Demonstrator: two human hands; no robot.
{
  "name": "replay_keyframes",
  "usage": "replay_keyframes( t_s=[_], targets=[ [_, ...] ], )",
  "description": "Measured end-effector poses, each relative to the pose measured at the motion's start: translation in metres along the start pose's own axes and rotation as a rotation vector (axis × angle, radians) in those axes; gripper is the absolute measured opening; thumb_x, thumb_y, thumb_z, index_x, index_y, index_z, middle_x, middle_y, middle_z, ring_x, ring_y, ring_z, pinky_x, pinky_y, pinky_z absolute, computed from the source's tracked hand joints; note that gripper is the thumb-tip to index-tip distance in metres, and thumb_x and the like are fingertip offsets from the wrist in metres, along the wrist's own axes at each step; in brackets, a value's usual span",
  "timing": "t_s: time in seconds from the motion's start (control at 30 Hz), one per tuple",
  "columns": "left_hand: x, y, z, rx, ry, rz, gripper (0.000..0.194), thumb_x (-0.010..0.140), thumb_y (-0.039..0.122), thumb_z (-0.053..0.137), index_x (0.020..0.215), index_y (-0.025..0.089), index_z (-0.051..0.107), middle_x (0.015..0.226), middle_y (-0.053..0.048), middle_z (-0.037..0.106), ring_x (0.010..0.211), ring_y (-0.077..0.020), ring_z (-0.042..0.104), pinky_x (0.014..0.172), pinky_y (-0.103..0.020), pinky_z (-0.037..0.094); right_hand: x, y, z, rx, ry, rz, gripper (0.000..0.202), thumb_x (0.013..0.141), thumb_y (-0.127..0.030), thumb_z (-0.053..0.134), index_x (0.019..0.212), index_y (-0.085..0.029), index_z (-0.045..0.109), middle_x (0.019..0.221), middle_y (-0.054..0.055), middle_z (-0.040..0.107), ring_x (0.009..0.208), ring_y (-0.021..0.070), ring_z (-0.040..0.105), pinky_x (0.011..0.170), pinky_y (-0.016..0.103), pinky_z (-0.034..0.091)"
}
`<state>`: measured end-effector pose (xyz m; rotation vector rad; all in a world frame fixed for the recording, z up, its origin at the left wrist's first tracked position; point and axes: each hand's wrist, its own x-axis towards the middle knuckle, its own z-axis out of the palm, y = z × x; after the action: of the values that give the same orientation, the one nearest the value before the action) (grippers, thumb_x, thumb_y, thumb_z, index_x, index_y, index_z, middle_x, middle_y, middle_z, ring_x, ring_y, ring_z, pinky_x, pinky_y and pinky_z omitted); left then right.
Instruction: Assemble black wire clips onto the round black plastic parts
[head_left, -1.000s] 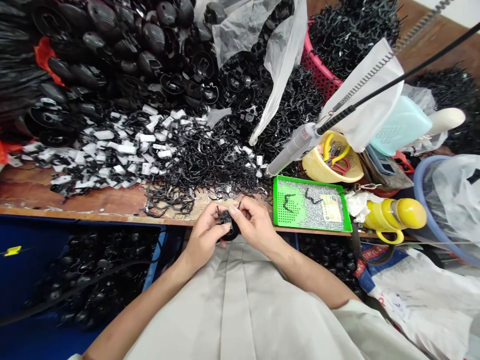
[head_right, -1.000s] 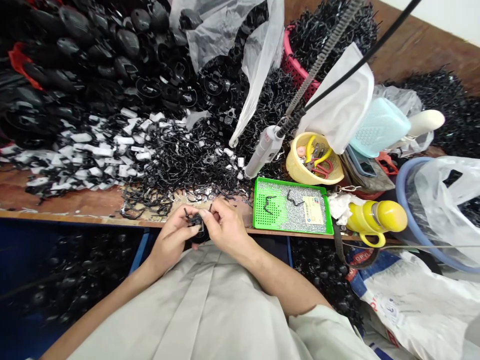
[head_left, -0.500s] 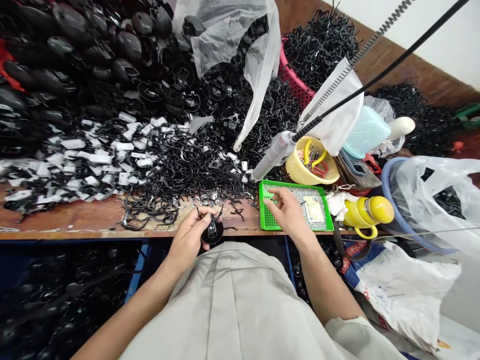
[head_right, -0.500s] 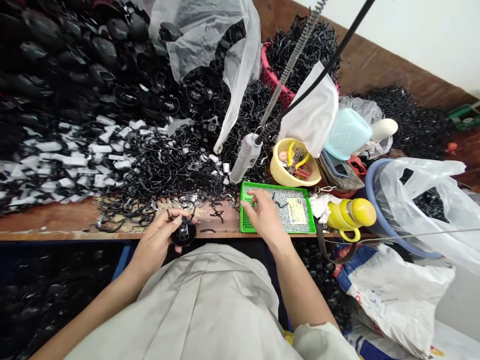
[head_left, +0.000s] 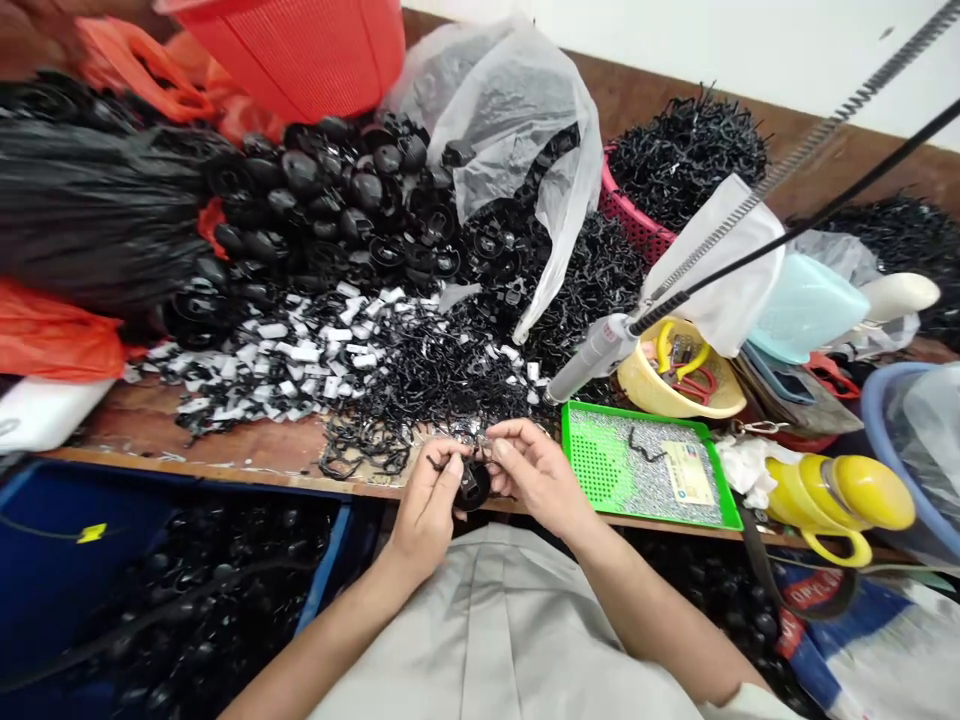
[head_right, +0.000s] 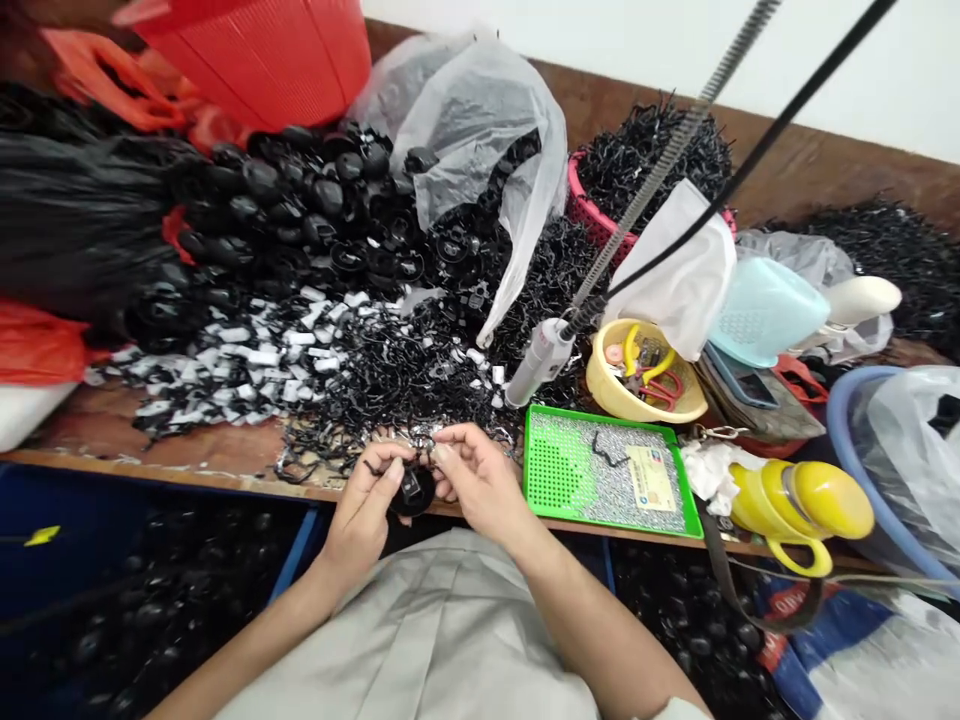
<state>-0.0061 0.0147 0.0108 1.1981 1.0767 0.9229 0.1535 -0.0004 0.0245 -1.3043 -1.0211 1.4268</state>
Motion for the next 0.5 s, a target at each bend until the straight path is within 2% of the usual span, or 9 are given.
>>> replay_keyframes(
  t_s=[0.07,0.17,0.23,0.3,0.37,0.5],
  targets=[
    [0.002,-0.004,-0.007,-0.122,0.055,-0.125,0.024,0.089,0.045,0.053,0.101,0.025,0.056,0.093,-0.001,0.053,0.064,-0.013,0.053,0.041,-0.023,0.047,0.003,0.01,0.005,-0.227,0.041,-0.161,0.023,0.09,-0.042,0.057,0.104,-0.024,0.062,0.081,0.001,0.065,0.069,0.0139,0.061,0.063,0.027,0.05],
    [0.004,-0.005,-0.009,-0.235,0.062,-0.196,0.025,0.087,0.045,0.056,0.099,0.023,0.054,0.087,0.001,0.05,0.058,-0.0105,0.052,0.037,-0.021,0.046,0.008,0.017,0.005,-0.612,0.12,-0.427,0.017,0.092,-0.033,0.055,0.092,-0.022,0.068,0.082,0.004,0.066,0.077,0.0166,0.06,0.072,0.03,0.05],
    [0.006,-0.005,-0.007,-0.287,0.056,-0.212,0.025,0.087,0.044,0.056,0.1,0.023,0.052,0.083,0.002,0.051,0.053,-0.0094,0.052,0.036,-0.021,0.045,0.013,0.016,0.001,-0.749,0.188,-0.506,0.019,0.094,-0.031,0.053,0.093,-0.021,0.07,0.084,0.006,0.066,0.079,0.017,0.061,0.074,0.03,0.049],
    [0.008,-0.005,-0.006,-0.323,0.065,-0.229,0.026,0.086,0.043,0.057,0.101,0.022,0.051,0.084,0.002,0.053,0.051,-0.0085,0.053,0.036,-0.022,0.047,0.015,0.011,-0.004,-0.792,0.263,-0.517,0.02,0.094,-0.032,0.054,0.095,-0.022,0.071,0.087,0.006,0.067,0.08,0.0165,0.062,0.074,0.029,0.05],
    [0.01,-0.006,-0.005,-0.321,0.078,-0.245,0.028,0.084,0.042,0.06,0.101,0.022,0.051,0.086,0.002,0.053,0.052,-0.0084,0.054,0.037,-0.022,0.049,0.015,0.006,-0.006,-0.797,0.26,-0.498,0.02,0.094,-0.034,0.055,0.094,-0.023,0.072,0.087,0.005,0.067,0.079,0.0158,0.062,0.074,0.028,0.05],
    [0.011,-0.011,-0.004,-0.257,0.07,-0.238,0.027,0.083,0.044,0.06,0.098,0.022,0.053,0.088,0.001,0.052,0.059,-0.0106,0.055,0.036,-0.022,0.049,0.007,0.001,0.001,-0.869,0.066,-0.409,0.02,0.094,-0.035,0.056,0.091,-0.024,0.073,0.084,0.003,0.067,0.079,0.0154,0.062,0.074,0.028,0.048]
  ],
)
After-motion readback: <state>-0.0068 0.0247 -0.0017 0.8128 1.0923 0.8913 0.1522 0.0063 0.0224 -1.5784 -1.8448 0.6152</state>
